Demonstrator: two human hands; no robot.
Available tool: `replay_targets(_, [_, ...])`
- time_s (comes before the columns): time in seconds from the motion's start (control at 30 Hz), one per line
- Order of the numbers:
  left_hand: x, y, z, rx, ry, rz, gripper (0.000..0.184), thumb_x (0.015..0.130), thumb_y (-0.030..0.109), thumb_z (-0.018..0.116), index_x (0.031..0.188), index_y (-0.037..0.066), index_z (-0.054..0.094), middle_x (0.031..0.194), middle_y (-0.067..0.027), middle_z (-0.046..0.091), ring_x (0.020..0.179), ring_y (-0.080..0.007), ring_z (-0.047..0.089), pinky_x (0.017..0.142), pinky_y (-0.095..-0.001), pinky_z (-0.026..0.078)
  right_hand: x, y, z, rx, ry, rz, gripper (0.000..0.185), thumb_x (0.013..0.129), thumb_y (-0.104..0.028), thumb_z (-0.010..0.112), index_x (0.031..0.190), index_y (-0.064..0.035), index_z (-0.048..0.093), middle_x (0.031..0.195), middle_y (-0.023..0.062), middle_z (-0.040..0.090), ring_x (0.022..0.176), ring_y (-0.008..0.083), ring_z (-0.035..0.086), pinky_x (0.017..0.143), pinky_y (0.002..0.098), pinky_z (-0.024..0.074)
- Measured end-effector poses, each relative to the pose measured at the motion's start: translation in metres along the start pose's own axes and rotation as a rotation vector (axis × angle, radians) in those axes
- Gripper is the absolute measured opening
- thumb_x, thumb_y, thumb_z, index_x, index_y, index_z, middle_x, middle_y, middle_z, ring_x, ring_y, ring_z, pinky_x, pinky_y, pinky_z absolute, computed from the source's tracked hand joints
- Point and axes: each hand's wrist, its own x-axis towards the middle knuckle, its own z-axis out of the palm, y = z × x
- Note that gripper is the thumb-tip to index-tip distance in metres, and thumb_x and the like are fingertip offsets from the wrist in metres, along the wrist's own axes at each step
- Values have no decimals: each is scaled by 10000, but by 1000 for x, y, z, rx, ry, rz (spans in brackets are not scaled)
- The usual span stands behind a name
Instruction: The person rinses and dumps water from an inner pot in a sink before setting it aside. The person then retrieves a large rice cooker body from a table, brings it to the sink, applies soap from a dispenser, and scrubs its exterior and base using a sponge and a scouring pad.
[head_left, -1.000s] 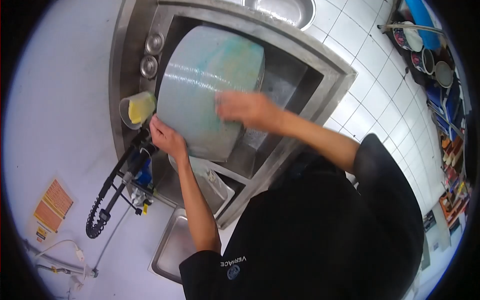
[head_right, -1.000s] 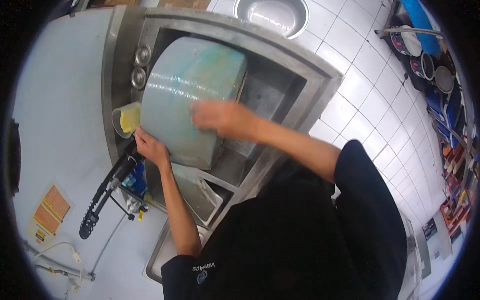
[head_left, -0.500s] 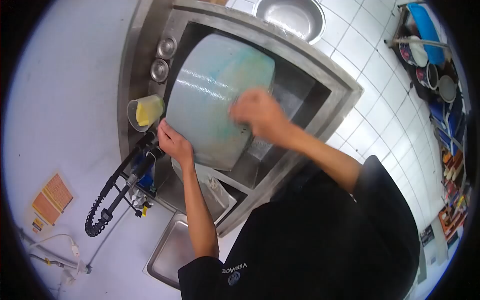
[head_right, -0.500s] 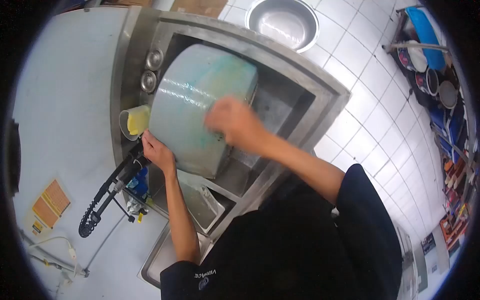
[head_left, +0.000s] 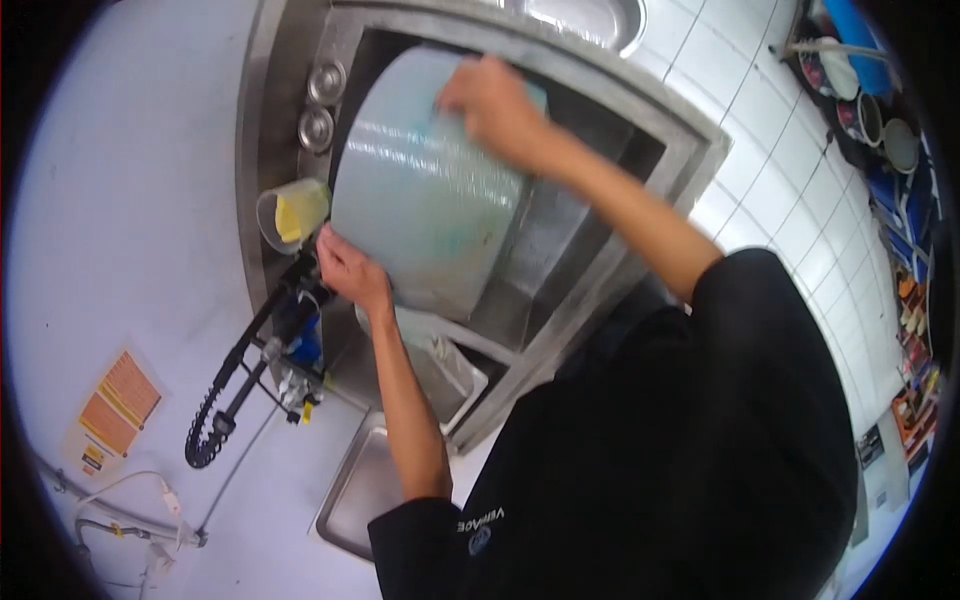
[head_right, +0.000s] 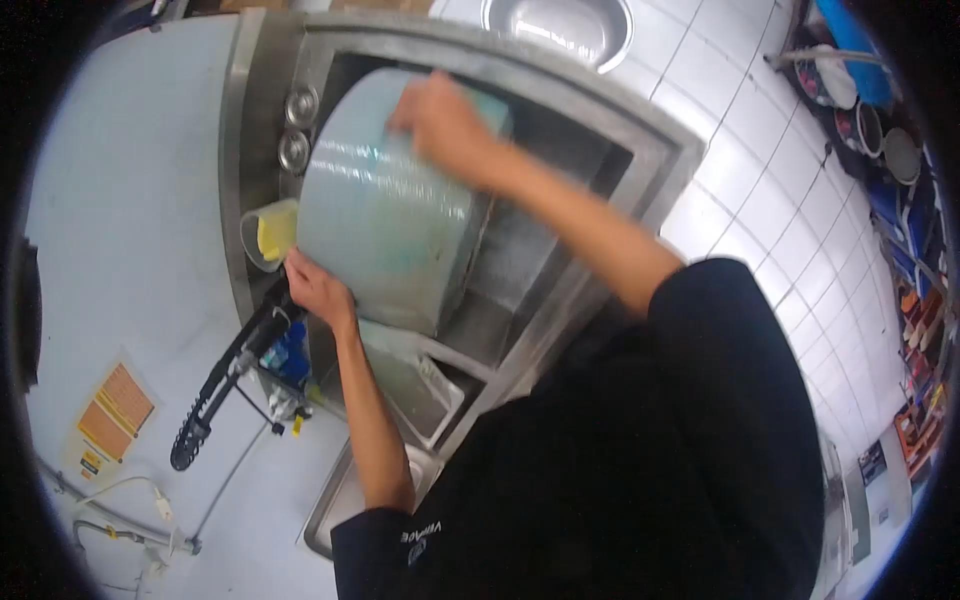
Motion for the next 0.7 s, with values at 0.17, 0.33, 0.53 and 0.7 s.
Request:
replay_targets(0.17, [0,-12,2,-32,-30,-43,344,1059,219,448,1079,-69,633,949,-175,694,846,-261,649,798,-352,494,20,79,-18,-82,60,141,172,729,24,617,822,-81,715,907,71,669,898,295,583,833,400,500])
replay_targets(0.33, [7,-8,8,-72,-12,1,335,1057,213,456,1066,-70,636,934,-173,691,832,-253,642,792,-346,493,17,35,-18,17,-40,190,186,743,-53,632,896,-69,738,960,95,681,892,310,583,829,431,502])
replay_targets(0.53, [2,-10,1,-62,5,39,333,1057,209,468,1046,-84,625,902,-171,683,800,-237,616,779,-346,488,22,99,-28,-209,144,169,303,639,100,594,864,-69,707,939,80,661,893,295,561,792,386,480])
replay_targets(0.7, [-2,-20,-4,-2,-35,18,327,1054,207,473,1031,-84,620,864,-161,666,777,-221,592,754,-340,478,13,110,-27,-206,52,242,304,700,89,544,907,-59,710,972,87,671,908,309,577,813,409,489])
